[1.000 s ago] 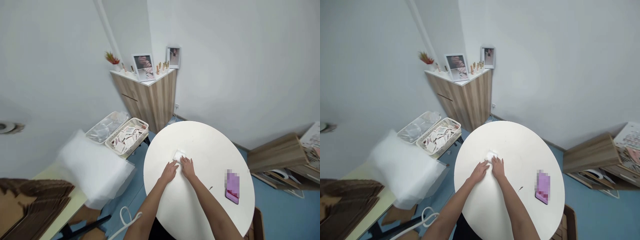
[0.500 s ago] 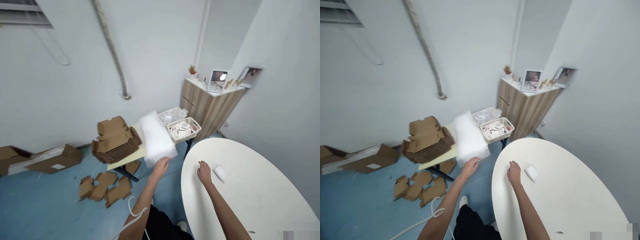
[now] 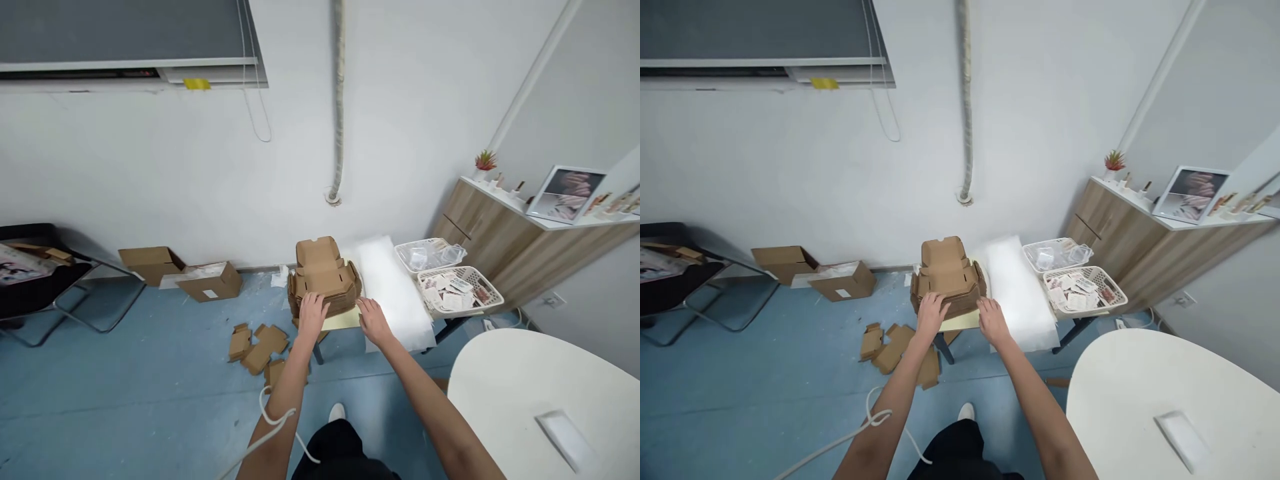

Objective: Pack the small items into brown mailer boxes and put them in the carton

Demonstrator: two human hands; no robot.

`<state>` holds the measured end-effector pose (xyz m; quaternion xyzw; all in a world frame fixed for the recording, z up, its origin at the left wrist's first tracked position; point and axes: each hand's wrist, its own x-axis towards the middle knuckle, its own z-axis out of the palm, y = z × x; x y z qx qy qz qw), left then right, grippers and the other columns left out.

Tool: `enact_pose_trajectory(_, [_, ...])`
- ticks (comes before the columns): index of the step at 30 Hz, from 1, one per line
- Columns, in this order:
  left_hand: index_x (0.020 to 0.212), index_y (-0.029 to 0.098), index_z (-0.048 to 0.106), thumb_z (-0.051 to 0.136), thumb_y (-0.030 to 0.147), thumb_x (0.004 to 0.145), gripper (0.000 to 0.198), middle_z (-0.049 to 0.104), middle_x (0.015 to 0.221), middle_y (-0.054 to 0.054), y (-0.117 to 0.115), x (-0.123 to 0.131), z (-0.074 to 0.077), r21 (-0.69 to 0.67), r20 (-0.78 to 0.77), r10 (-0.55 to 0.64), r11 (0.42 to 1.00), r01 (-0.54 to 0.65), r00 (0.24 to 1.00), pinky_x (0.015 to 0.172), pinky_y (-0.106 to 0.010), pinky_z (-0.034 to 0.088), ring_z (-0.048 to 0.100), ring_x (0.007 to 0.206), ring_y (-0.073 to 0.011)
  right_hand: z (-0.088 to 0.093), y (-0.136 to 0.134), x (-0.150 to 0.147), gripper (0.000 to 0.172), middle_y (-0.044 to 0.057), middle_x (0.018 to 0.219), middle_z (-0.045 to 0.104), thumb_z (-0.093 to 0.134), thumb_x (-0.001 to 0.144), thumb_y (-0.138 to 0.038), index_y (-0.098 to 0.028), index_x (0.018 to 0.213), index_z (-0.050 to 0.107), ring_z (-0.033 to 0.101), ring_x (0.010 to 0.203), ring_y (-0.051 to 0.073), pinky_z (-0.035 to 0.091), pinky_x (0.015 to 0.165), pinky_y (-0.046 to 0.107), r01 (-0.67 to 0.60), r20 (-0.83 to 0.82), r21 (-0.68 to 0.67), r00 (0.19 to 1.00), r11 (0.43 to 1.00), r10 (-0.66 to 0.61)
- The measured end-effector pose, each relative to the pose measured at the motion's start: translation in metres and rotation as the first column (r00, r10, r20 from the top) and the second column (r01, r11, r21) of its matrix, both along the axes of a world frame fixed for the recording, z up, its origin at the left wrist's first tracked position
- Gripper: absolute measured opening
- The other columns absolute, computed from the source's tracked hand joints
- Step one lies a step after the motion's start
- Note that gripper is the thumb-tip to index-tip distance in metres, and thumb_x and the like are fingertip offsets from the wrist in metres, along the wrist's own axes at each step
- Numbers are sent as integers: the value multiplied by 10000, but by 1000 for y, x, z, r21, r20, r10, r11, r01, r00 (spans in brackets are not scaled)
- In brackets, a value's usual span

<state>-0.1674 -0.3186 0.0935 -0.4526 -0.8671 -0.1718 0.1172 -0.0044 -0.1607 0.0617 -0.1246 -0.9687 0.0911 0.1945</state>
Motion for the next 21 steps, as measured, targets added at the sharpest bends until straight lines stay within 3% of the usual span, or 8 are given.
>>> enact_pose_trajectory(4, [974,169,656,544,371,923,237,628,1012,-108,5,-35,4,-224,38,25,975,-16,999,918,-373,449,572,1033,-260,6,-18,-60,464,143,1371,537,387,888,-91,-109,1338,499,438,1291,246,298,1133,449,-152,-3,10,988,988,152])
enact_pose_trajectory(8, [938,170,662,585,480,885,324,658,1010,-109,11,-66,18,-387,160,31,922,34,987,795,-320,489,620,1004,-257,8,-15,-97,355,125,1316,604,470,911,-177,-147,1241,599,490,1271,251,256,1145,488,-136,102,-76,984,988,143])
enact_pose_trajectory(11, [892,167,671,599,555,851,397,685,982,-121,19,-81,28,-485,238,41,871,82,971,777,-304,499,658,961,-254,14,-3,-113,243,94,1186,688,538,905,-236,-192,1096,681,602,1131,232,260,1127,491,-95,245,-159,961,983,132])
enact_pose_trajectory(17, [932,129,679,592,379,901,266,690,996,-174,26,-88,31,-541,243,28,833,112,970,844,-336,503,670,1006,-275,33,17,-134,188,51,988,753,556,904,-254,-229,919,741,670,958,211,347,1045,393,-74,400,-188,905,979,145])
enact_pose_trajectory(21, [952,137,668,643,379,868,257,683,1013,-167,24,-89,30,-552,260,-4,820,152,966,854,-344,504,658,1029,-285,38,25,-144,198,43,1013,740,691,810,-347,-241,970,738,670,932,210,457,829,275,-50,455,-226,878,973,151])
